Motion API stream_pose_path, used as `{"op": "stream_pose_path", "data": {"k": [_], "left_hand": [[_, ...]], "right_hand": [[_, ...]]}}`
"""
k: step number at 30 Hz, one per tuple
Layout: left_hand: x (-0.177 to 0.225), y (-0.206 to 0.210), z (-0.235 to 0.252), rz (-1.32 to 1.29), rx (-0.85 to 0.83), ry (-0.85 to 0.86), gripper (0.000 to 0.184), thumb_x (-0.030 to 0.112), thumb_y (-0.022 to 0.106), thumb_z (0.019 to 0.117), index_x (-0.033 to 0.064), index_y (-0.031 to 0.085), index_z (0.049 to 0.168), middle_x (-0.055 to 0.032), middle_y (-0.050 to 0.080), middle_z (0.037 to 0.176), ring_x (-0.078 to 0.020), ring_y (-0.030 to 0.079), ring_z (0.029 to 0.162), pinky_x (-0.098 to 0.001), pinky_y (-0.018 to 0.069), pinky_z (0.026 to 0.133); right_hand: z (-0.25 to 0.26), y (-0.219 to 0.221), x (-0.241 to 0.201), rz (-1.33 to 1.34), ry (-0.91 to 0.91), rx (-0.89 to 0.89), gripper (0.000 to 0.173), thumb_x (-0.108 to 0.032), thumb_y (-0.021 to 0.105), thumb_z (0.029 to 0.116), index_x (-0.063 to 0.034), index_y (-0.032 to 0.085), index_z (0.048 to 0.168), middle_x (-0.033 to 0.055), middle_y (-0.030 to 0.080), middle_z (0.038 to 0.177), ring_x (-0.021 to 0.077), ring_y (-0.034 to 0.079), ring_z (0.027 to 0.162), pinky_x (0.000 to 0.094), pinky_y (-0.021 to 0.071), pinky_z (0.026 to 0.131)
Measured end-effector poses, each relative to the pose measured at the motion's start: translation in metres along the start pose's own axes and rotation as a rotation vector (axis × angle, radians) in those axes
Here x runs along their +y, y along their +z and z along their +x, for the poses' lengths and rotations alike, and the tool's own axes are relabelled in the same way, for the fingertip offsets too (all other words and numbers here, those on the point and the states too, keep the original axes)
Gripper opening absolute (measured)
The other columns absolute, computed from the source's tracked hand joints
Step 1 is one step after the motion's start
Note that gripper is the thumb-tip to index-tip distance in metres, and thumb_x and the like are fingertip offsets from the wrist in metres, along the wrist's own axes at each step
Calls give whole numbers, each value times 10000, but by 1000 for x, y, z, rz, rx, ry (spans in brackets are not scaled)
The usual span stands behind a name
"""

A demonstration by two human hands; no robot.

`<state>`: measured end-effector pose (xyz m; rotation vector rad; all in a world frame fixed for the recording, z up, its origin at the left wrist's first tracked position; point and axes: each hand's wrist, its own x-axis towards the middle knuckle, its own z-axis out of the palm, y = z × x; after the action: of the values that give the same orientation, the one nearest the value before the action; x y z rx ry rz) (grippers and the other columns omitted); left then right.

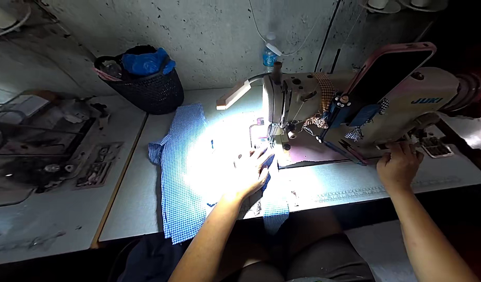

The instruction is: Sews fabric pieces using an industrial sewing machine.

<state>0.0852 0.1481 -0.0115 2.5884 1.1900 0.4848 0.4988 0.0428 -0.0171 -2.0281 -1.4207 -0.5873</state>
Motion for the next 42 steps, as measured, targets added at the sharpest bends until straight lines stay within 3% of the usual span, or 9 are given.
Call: {"op": "stream_pose_path", "data": {"k": [12,18,25,29,33,35,37,39,42], "left_hand": [[0,-1,-5,3,-5,6,522,299,420,973,341,552,1476,50,457,1579,-290,369,1467,-658,289,1090],[-3,2,-4,13,11,23,529,303,413,972,339,547,1482,47,459,1578,-286,373,1462,-639,286,1099],[0,0,-3,-1,-8,11,546,275,410,984,349,504,1516,42,435,1597,-300,362,1469,-645,299,1089],[0,-3,-3,9,-10,21,545,260,413,991,338,498,1524,40,448,1588,-283,380,1458,-612,313,1101],[-4,2,-2,-3,26,37,548,235,418,985,303,509,1521,36,426,1606,-274,386,1460,-602,306,1122],[2,0,-8,-23,28,-21,541,227,439,1007,238,474,1547,7,394,1630,-263,384,1475,-597,297,1146],[23,-3,-26,6,61,-185,512,298,455,1048,126,478,1531,-68,535,1517,-276,532,1366,-559,399,1113],[58,-3,-56,88,163,-354,527,436,532,1000,30,653,1313,-156,724,1159,-349,681,1104,-597,488,963],[89,13,-92,91,258,-444,468,455,607,946,22,728,1076,-146,720,989,-376,671,1018,-653,442,939]], "right_hand": [[-2,0,0,-17,20,18,357,-40,483,944,20,661,1248,306,625,1296,514,552,1267,718,341,1044],[-1,0,0,-19,36,12,522,-94,495,940,0,513,1454,265,500,1506,459,421,1439,676,259,1152],[-15,-14,-22,17,81,-46,698,-189,546,939,-20,340,1584,259,375,1604,453,372,1474,670,210,1184],[-51,-32,-76,241,-37,-193,528,-204,544,970,76,533,1417,314,523,1457,512,487,1357,684,340,1115],[-102,-34,-144,550,-312,-395,362,-255,577,933,-21,753,1147,174,705,1254,331,648,1224,518,511,1039],[-116,-36,-171,642,-486,-469,344,-259,536,988,-109,744,1217,84,714,1269,249,643,1232,475,494,1057],[-124,-35,-186,638,-615,-534,405,-270,473,1020,-167,676,1354,16,647,1418,205,559,1363,460,431,1124],[-131,-33,-191,646,-667,-509,406,-261,466,1020,-152,670,1353,25,629,1444,215,534,1393,454,410,1143],[-140,-36,-189,772,-628,-460,352,-242,477,1032,-124,717,1261,35,671,1378,199,552,1365,402,408,1151]]}}
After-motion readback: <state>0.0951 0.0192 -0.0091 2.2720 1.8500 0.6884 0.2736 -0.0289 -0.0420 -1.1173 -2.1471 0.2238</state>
